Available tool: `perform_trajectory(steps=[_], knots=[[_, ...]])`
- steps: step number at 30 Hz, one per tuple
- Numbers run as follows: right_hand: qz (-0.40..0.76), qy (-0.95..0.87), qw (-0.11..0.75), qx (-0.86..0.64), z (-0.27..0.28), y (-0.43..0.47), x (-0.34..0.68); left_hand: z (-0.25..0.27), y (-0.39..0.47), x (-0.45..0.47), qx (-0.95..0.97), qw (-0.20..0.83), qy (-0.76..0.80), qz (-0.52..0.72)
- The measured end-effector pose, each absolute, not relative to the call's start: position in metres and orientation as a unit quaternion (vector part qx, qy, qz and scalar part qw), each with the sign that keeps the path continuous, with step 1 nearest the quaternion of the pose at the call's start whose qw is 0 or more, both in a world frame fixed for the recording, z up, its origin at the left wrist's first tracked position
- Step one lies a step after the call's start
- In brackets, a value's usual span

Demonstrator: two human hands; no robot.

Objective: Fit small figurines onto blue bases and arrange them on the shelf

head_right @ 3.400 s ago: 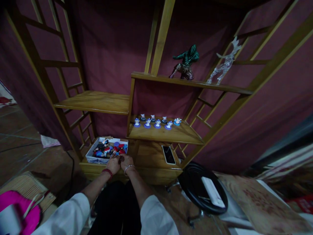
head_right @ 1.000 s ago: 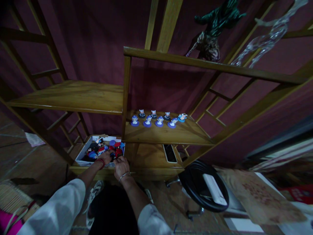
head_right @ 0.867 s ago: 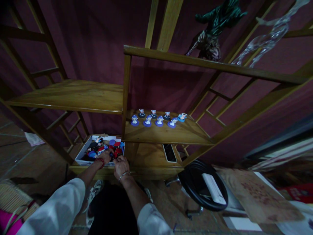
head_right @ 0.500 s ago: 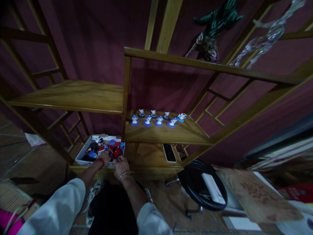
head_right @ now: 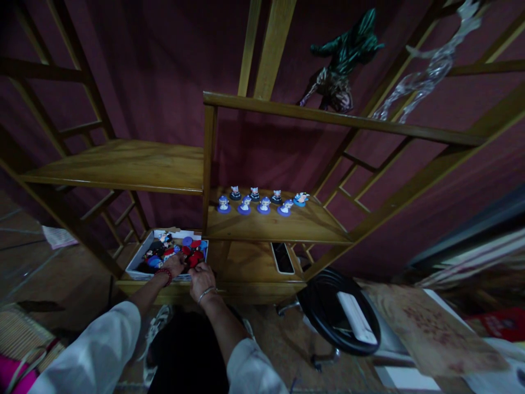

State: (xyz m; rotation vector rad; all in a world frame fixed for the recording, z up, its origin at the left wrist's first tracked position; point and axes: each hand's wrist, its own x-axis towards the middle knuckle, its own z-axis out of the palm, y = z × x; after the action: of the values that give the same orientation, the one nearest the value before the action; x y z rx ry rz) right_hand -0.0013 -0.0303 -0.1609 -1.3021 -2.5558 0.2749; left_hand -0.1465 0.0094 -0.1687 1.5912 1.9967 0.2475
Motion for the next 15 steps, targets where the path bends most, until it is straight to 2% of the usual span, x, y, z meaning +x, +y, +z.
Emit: perform_trajectory(steps=[15], knots=[[0.119, -0.871, 0.139, -0.456, -0.160, -0.032, -0.001, -0.149, 0.004, -0.151, 0.566, 0.314, 0.747, 0.150]])
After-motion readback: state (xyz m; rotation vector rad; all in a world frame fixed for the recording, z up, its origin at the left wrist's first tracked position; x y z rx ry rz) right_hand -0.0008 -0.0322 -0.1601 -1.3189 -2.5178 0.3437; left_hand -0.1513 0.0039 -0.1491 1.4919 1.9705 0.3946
